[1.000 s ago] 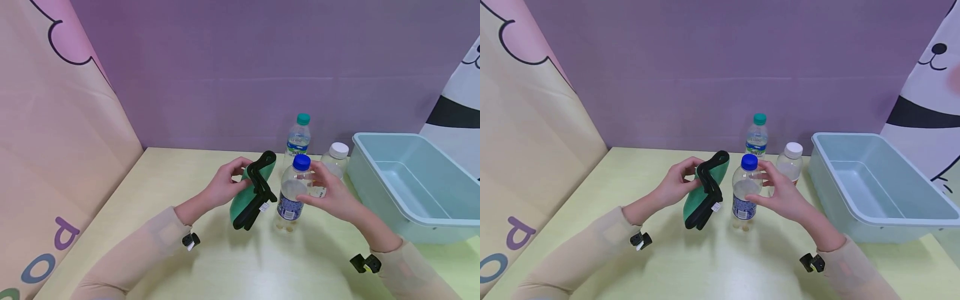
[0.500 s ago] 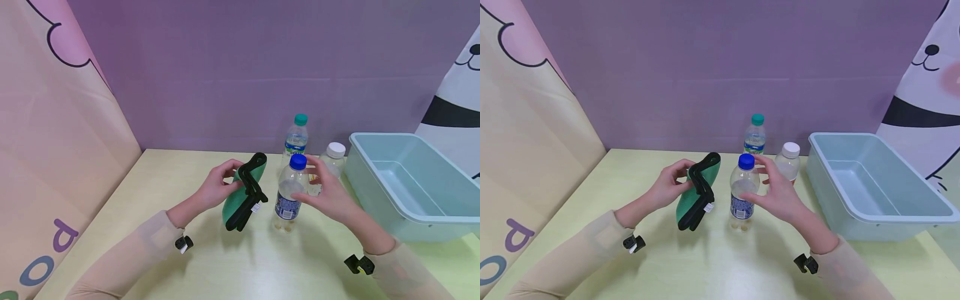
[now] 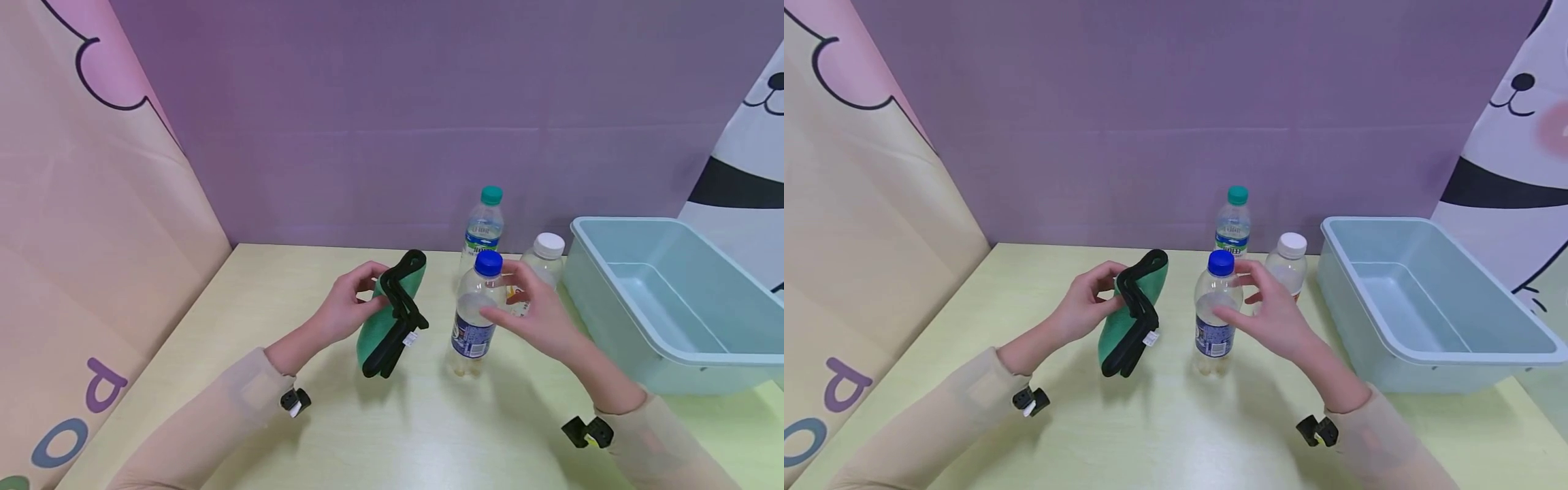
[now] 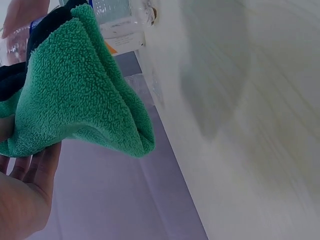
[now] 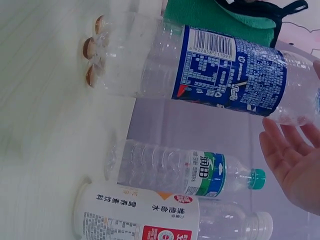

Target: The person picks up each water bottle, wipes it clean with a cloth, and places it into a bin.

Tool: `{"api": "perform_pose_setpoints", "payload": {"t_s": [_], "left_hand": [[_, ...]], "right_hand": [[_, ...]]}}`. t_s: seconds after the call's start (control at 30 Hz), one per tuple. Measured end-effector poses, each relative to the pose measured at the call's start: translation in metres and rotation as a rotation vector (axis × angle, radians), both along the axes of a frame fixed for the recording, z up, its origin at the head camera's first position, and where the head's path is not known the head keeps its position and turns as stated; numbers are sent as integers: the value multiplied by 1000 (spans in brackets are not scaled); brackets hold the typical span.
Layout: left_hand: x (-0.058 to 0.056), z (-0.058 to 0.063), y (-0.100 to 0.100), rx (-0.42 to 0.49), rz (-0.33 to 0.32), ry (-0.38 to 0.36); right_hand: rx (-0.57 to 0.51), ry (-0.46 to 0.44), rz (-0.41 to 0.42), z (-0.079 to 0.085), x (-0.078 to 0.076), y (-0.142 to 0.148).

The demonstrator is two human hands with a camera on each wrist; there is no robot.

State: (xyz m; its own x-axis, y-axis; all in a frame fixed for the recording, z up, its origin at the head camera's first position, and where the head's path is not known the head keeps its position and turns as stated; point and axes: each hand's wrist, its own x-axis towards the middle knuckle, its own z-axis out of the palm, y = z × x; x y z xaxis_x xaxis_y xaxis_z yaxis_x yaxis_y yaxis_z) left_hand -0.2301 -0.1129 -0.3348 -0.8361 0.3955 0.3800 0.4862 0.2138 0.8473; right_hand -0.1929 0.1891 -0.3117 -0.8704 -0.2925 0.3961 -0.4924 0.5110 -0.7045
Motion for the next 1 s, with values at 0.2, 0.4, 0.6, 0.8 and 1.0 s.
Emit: {"api": "perform_pose_setpoints", "payload": {"t_s": [0.2, 0.4, 0.6, 0.8, 1.0], "left_hand": [[1, -2, -7, -2, 19, 5], [1, -2, -9, -1, 28, 2], [0, -2, -6, 7, 21, 5], [0, -2, -3, 18, 10, 9], [0, -2, -2, 21, 5, 12]], "right_hand": [[-7, 14, 53, -3, -2, 7], [9, 2, 29, -1, 2, 4], [124, -67, -152, 6, 11, -8], [177, -26, -241, 6, 14, -15], [113, -29, -236, 3, 13, -14]]}}
